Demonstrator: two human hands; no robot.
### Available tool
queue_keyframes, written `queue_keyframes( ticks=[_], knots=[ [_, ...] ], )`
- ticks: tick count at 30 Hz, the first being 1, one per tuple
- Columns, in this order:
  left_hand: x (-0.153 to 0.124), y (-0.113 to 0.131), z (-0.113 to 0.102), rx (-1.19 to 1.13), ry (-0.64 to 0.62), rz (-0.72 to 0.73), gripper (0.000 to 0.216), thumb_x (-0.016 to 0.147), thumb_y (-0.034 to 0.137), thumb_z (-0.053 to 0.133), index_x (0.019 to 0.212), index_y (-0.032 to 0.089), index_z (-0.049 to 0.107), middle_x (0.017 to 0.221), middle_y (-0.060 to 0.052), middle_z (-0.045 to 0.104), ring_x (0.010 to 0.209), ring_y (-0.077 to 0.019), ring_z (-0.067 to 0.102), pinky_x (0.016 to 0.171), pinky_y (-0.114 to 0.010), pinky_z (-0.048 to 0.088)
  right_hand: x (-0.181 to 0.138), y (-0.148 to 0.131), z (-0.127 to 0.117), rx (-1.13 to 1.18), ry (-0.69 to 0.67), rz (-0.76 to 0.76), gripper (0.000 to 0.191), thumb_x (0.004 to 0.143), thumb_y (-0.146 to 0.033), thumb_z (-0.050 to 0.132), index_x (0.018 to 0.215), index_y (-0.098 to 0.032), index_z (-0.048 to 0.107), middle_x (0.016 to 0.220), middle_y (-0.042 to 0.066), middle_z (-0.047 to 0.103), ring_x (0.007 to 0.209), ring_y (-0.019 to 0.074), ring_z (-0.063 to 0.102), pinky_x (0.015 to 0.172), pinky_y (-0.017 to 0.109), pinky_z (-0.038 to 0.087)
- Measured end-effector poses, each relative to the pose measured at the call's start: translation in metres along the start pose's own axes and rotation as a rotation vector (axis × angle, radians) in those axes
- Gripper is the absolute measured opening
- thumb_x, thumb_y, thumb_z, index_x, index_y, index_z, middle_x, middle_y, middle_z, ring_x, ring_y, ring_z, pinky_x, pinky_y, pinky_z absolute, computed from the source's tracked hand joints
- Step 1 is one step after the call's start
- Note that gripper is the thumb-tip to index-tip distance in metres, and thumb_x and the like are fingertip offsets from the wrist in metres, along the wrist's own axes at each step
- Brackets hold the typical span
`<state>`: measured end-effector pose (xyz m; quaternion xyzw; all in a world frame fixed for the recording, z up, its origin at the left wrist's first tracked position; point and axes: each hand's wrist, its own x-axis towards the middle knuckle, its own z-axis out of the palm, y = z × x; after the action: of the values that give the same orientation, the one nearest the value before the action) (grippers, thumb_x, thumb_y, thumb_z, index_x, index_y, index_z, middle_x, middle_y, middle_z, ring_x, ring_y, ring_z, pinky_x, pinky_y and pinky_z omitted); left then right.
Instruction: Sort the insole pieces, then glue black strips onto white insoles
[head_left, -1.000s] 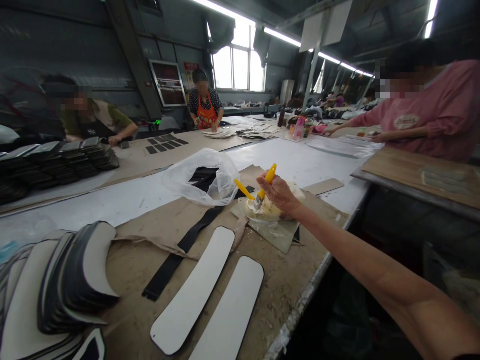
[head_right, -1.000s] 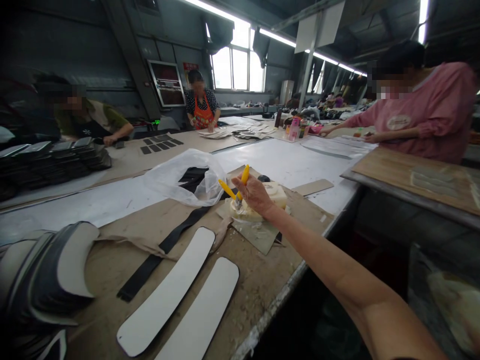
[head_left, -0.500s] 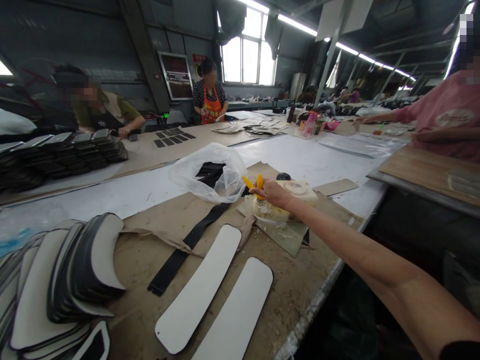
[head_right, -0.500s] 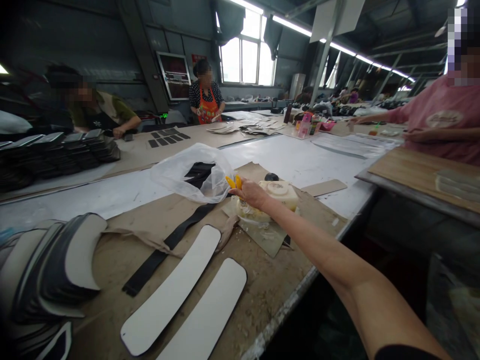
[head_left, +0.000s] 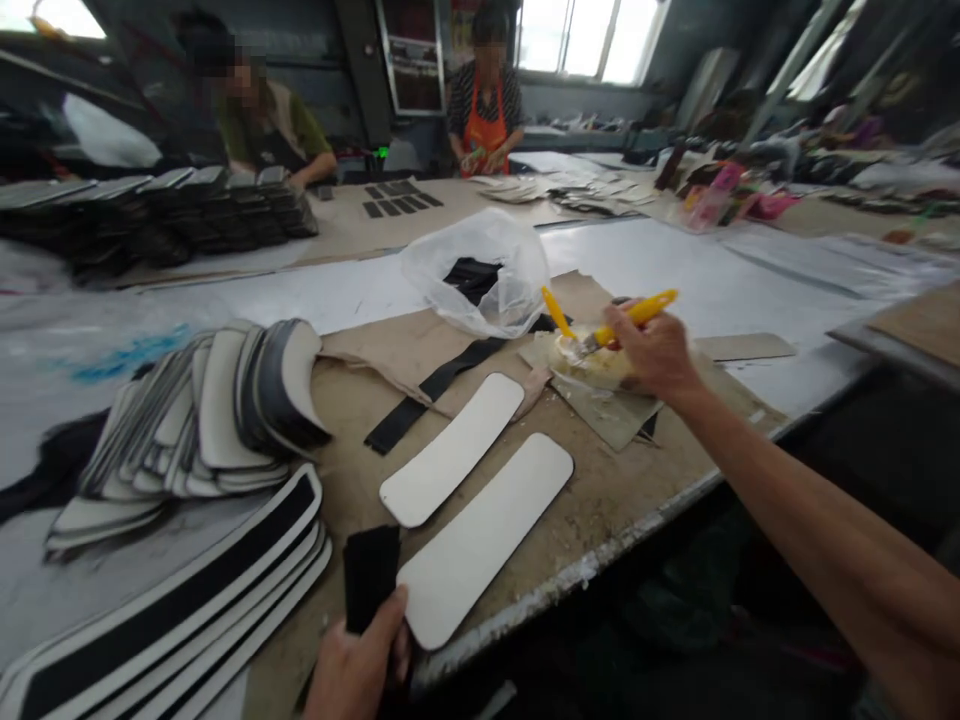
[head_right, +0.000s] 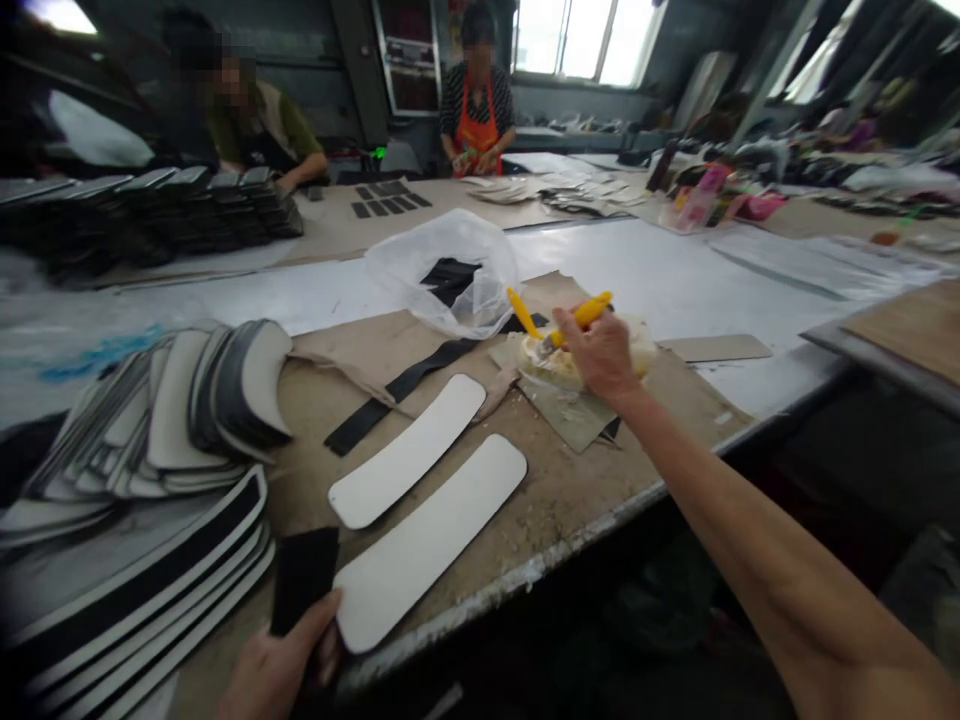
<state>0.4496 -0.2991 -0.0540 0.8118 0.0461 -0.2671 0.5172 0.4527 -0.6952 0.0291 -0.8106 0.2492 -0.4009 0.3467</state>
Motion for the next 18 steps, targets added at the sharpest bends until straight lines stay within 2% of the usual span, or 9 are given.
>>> queue_keyframes(
  ticks=[2, 4, 8, 12, 16, 18],
  knots=[
    [0.0, -0.002, 0.001, -0.107, -0.057, -0.019, 0.047, 0.075, 0.052, 0.056, 0.042, 0.021, 0.044, 0.04, 0.001, 0.045, 0.044, -0.0127, 0.042, 0.047, -0.026, 0.035, -0.028, -0.007, -0.001, 0.204, 0.015, 0.118, 0.037, 0.08, -0.054, 0.062, 0.077, -0.017, 0.06, 0.07, 0.002, 0.059, 0.054, 0.0128, 0.058, 0.051, 0.026, 0.05],
    [0.002, -0.002, 0.0, -0.152, -0.08, -0.034, 0.045, 0.075, 0.049, 0.056, 0.043, 0.02, 0.044, 0.041, 0.002, 0.044, 0.043, -0.0109, 0.04, 0.047, -0.024, 0.032, -0.063, -0.02, 0.002, 0.454, -0.026, 0.256, 0.034, 0.075, -0.05, 0.07, 0.072, -0.017, 0.061, 0.071, 0.001, 0.059, 0.056, 0.0115, 0.059, 0.05, 0.023, 0.052],
    [0.003, -0.001, -0.003, -0.228, -0.157, -0.03, 0.043, 0.074, 0.048, 0.058, 0.046, 0.018, 0.048, 0.043, 0.001, 0.046, 0.043, -0.0098, 0.04, 0.046, -0.023, 0.03, -0.141, -0.057, 0.018, 0.727, -0.274, 0.511, 0.033, 0.07, -0.047, 0.076, 0.071, -0.016, 0.064, 0.07, 0.0, 0.06, 0.059, 0.0109, 0.062, 0.054, 0.021, 0.055],
    [0.004, -0.004, -0.007, -0.27, -0.245, 0.01, 0.043, 0.075, 0.049, 0.057, 0.048, 0.016, 0.051, 0.044, 0.0, 0.048, 0.044, -0.0097, 0.04, 0.046, -0.022, 0.03, -0.194, -0.081, 0.04, 0.815, -0.487, 0.628, 0.031, 0.073, -0.045, 0.074, 0.076, -0.016, 0.065, 0.073, 0.0, 0.061, 0.061, 0.0103, 0.062, 0.058, 0.022, 0.056],
    [0.004, -0.007, -0.009, -0.282, -0.267, 0.033, 0.044, 0.076, 0.048, 0.057, 0.048, 0.016, 0.051, 0.044, 0.0, 0.048, 0.045, -0.0096, 0.041, 0.046, -0.022, 0.031, -0.216, -0.08, 0.053, 0.758, -0.547, 0.673, 0.031, 0.073, -0.045, 0.074, 0.077, -0.016, 0.063, 0.075, 0.0, 0.06, 0.064, 0.0113, 0.062, 0.058, 0.023, 0.056],
    [0.004, -0.008, -0.01, -0.29, -0.265, 0.047, 0.043, 0.077, 0.047, 0.057, 0.047, 0.016, 0.051, 0.044, 0.0, 0.048, 0.045, -0.0096, 0.042, 0.047, -0.022, 0.032, -0.219, -0.076, 0.054, 0.696, -0.551, 0.648, 0.031, 0.073, -0.046, 0.073, 0.078, -0.017, 0.062, 0.076, 0.0, 0.06, 0.067, 0.0126, 0.062, 0.059, 0.024, 0.056]
  ],
)
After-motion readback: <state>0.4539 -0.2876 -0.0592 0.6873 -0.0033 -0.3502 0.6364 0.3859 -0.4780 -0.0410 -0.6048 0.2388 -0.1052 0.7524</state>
